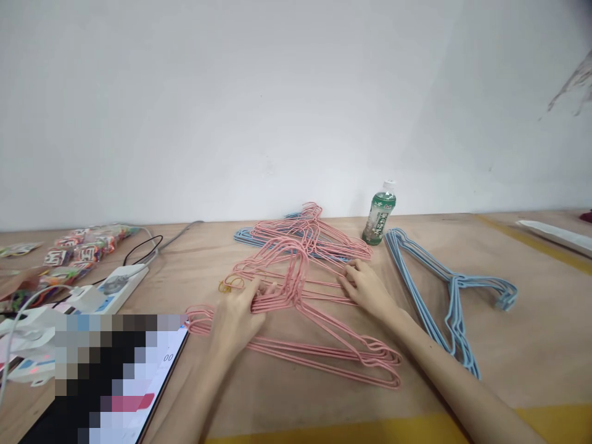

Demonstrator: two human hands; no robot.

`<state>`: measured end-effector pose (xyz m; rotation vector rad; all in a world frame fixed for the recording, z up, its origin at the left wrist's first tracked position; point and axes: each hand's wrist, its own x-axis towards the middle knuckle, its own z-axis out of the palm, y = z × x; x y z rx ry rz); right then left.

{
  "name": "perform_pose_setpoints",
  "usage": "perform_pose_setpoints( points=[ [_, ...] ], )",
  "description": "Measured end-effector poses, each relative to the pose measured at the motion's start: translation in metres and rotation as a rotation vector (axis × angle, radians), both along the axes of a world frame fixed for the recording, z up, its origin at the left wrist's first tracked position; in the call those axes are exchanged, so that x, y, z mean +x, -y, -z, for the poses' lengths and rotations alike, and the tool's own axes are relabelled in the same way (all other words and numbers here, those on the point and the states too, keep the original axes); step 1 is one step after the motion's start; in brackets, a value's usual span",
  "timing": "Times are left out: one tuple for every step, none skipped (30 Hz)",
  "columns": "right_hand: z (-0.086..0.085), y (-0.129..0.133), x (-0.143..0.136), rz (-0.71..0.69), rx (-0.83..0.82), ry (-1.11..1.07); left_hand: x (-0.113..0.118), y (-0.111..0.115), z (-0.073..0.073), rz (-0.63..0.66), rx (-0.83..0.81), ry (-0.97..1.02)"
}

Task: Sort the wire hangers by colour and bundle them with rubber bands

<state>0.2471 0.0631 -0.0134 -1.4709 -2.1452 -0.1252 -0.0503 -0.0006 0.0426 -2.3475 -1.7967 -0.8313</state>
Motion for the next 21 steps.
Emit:
perform_pose_setpoints(
  points=[
    [0.001, 0.0, 0.0, -0.002, -0.002, 0.007, 0.0, 0.0, 0.0, -0.005, 0.012, -0.001],
    [0.001, -0.001, 0.0, -0.001, -0.002, 0.012, 0.0, 0.0, 0.0, -0.014, 0.024, 0.003],
    [0.002, -0.001, 0.0, 0.002, 0.0, 0.014, 0.0, 0.0, 0.0, -0.028, 0.036, 0.011],
    [0.004, -0.002, -0.001, 0.008, 0.003, 0.014, 0.0, 0.0, 0.0, -0.045, 0.046, 0.021],
    [0.005, -0.003, -0.001, 0.015, 0.007, 0.012, 0.0, 0.0, 0.0, -0.064, 0.054, 0.034],
    [0.007, -0.004, -0.001, 0.023, 0.012, 0.007, 0.001, 0.0, 0.0, -0.085, 0.058, 0.049],
    [0.009, -0.005, -0.002, 0.033, 0.019, 0.001, 0.001, 0.0, 0.0, -0.105, 0.06, 0.063],
    [0.01, -0.006, -0.002, 0.043, 0.027, -0.007, 0.001, 0.0, -0.001, -0.126, 0.06, 0.074],
    [0.011, -0.007, -0.003, 0.053, 0.037, -0.017, 0.001, 0.0, -0.001, -0.145, 0.059, 0.083],
    [0.012, -0.007, -0.003, 0.062, 0.047, -0.029, 0.001, -0.001, -0.001, -0.161, 0.058, 0.09],
    [0.011, -0.007, -0.003, 0.071, 0.059, -0.042, 0.001, -0.001, -0.001, -0.175, 0.057, 0.094],
    [0.009, -0.006, -0.003, 0.077, 0.071, -0.055, 0.001, -0.001, -0.001, -0.189, 0.058, 0.095],
    [0.005, -0.005, -0.002, 0.078, 0.082, -0.07, 0.001, -0.001, 0.0, -0.199, 0.06, 0.094],
    [0.0, -0.003, -0.001, 0.073, 0.091, -0.087, 0.001, -0.001, 0.0, -0.206, 0.064, 0.092],
    [-0.005, 0.0, 0.0, 0.063, 0.098, -0.102, 0.001, -0.001, 0.001, -0.212, 0.07, 0.091],
    [-0.011, 0.002, 0.001, 0.049, 0.101, -0.113, 0.001, -0.001, 0.002, -0.221, 0.079, 0.093],
    [-0.017, 0.005, 0.002, 0.021, 0.099, -0.128, 0.001, -0.001, 0.003, -0.229, 0.093, 0.101],
    [-0.023, 0.007, 0.003, -0.023, 0.095, -0.153, 0.002, -0.001, 0.003, -0.231, 0.108, 0.115],
    [-0.029, 0.01, 0.003, -0.081, 0.088, -0.191, 0.002, -0.001, 0.004, -0.231, 0.125, 0.135],
    [-0.034, 0.012, 0.003, -0.146, 0.079, -0.239, 0.003, -0.002, 0.004, -0.23, 0.145, 0.163],
    [-0.038, 0.013, 0.002, -0.211, 0.064, -0.293, 0.004, -0.002, 0.004, -0.224, 0.165, 0.189]
  ],
)
